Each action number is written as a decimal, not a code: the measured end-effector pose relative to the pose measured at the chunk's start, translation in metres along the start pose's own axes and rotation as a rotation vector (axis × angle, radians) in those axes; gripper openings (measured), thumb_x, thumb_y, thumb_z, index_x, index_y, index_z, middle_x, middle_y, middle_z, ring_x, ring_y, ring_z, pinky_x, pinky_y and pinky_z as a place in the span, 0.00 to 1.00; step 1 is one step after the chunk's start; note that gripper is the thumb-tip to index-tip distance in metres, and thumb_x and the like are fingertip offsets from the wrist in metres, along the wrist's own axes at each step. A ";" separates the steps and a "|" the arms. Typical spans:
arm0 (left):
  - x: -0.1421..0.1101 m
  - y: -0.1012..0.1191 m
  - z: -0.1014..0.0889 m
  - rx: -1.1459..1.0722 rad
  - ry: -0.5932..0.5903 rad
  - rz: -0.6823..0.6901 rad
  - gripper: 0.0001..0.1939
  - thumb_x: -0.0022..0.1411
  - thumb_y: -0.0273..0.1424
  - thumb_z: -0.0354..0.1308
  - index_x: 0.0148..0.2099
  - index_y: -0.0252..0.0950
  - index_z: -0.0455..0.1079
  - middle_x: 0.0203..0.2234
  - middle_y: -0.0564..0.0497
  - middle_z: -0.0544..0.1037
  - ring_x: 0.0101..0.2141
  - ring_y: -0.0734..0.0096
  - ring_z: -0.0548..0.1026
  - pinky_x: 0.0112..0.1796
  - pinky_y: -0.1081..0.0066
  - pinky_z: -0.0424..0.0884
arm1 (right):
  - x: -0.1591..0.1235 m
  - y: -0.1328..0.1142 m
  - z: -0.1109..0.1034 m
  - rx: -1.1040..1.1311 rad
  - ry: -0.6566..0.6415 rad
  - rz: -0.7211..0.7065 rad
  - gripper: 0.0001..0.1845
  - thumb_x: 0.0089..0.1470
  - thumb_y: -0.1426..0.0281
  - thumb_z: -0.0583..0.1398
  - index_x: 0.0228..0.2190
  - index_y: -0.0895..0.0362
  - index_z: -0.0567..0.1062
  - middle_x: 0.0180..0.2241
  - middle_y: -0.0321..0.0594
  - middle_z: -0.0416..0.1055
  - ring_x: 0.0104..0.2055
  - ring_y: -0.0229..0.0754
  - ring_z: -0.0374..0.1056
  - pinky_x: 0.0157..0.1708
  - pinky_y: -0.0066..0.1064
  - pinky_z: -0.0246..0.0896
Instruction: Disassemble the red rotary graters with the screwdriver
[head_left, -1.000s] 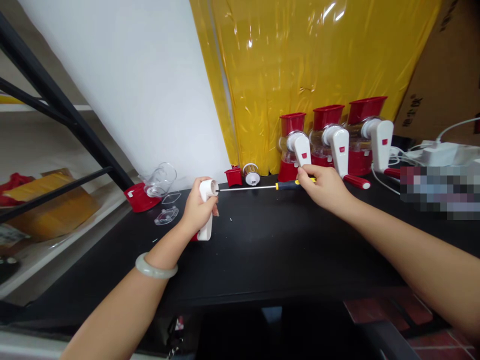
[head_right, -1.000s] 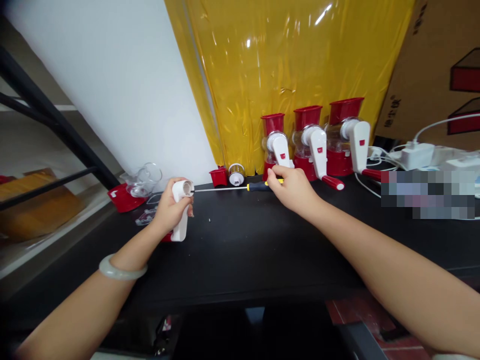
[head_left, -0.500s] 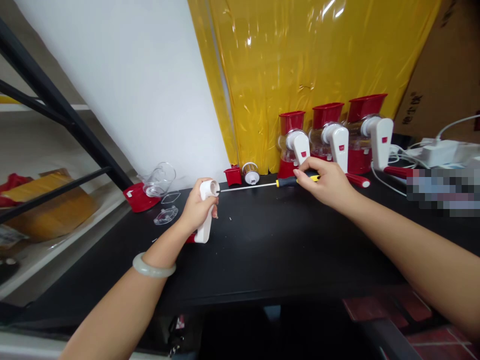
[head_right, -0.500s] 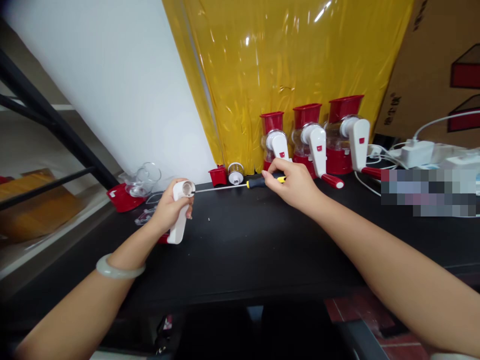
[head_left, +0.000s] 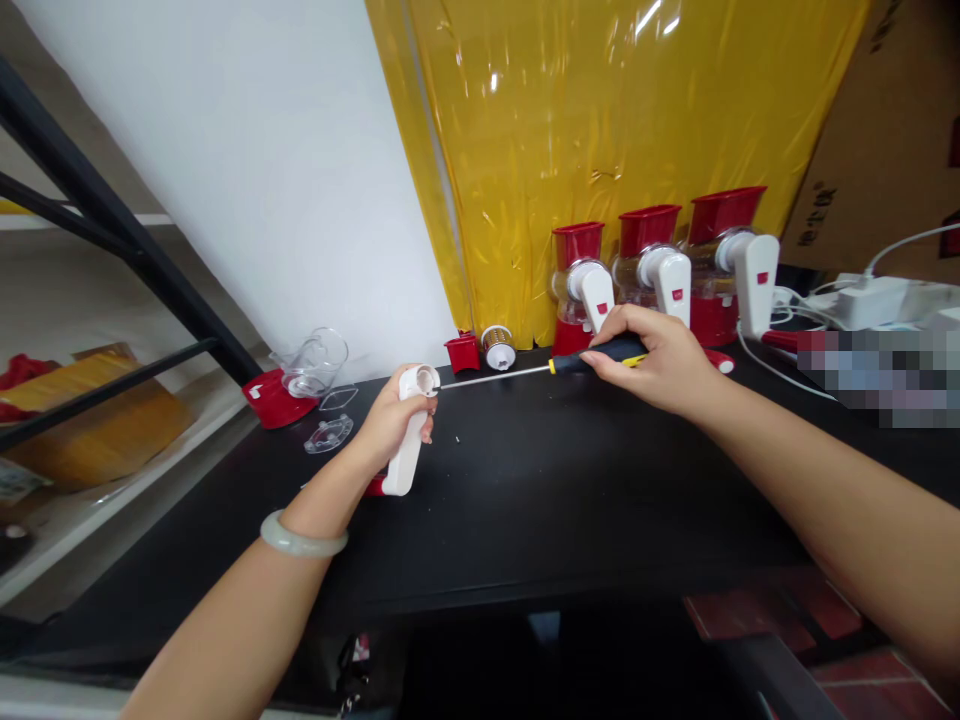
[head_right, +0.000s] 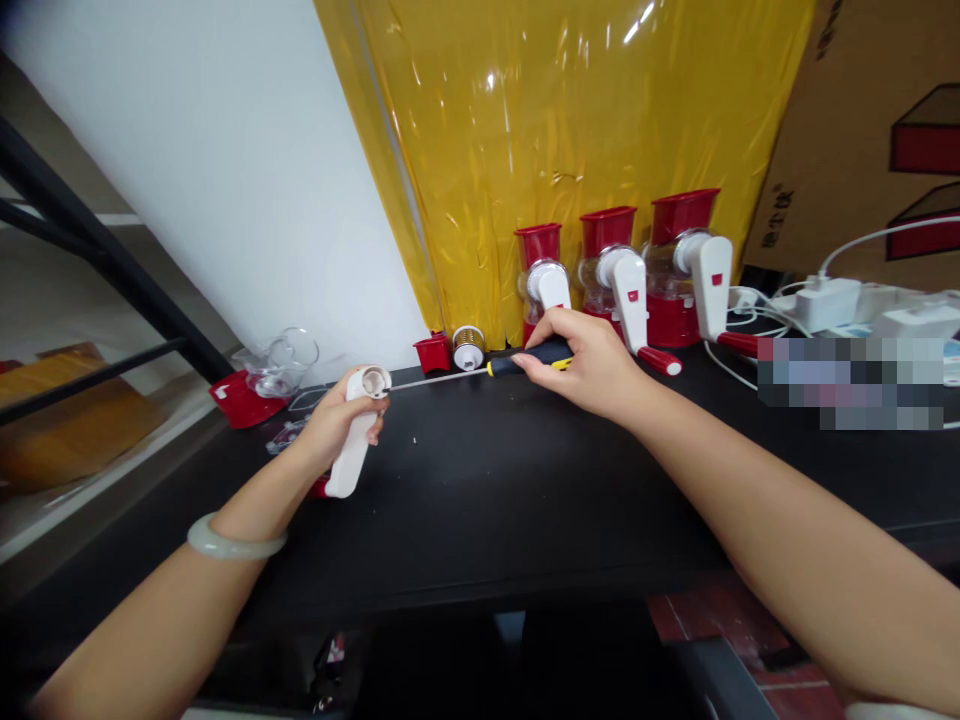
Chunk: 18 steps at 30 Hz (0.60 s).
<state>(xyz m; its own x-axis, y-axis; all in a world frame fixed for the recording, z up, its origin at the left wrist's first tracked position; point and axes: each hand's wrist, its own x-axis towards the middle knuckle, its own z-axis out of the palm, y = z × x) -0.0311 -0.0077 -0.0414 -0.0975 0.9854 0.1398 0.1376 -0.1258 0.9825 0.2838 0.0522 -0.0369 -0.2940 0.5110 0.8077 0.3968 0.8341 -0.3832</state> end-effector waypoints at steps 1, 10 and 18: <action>0.000 0.001 -0.001 -0.013 -0.009 -0.025 0.21 0.45 0.24 0.58 0.44 0.38 0.59 0.20 0.60 0.68 0.13 0.78 0.65 0.14 0.75 0.63 | -0.001 -0.001 -0.001 0.007 0.004 0.004 0.10 0.48 0.63 0.64 0.27 0.54 0.70 0.27 0.38 0.72 0.29 0.41 0.67 0.32 0.33 0.63; -0.001 0.001 0.005 -0.006 0.038 0.043 0.21 0.45 0.25 0.59 0.44 0.38 0.58 0.20 0.61 0.67 0.13 0.78 0.65 0.15 0.74 0.65 | 0.001 0.006 0.007 0.225 0.115 0.197 0.12 0.56 0.57 0.57 0.30 0.54 0.69 0.30 0.38 0.70 0.33 0.41 0.68 0.36 0.35 0.63; 0.005 -0.010 0.003 0.182 0.191 0.308 0.22 0.48 0.24 0.56 0.46 0.40 0.55 0.22 0.62 0.66 0.13 0.76 0.67 0.16 0.72 0.67 | -0.007 0.013 0.016 0.057 0.118 0.212 0.20 0.64 0.54 0.45 0.29 0.53 0.66 0.27 0.38 0.67 0.30 0.41 0.65 0.33 0.34 0.59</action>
<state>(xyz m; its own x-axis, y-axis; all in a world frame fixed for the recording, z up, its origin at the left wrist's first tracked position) -0.0305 -0.0008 -0.0510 -0.2032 0.8636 0.4614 0.3593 -0.3726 0.8556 0.2768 0.0626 -0.0549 -0.1038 0.6510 0.7520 0.3885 0.7225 -0.5719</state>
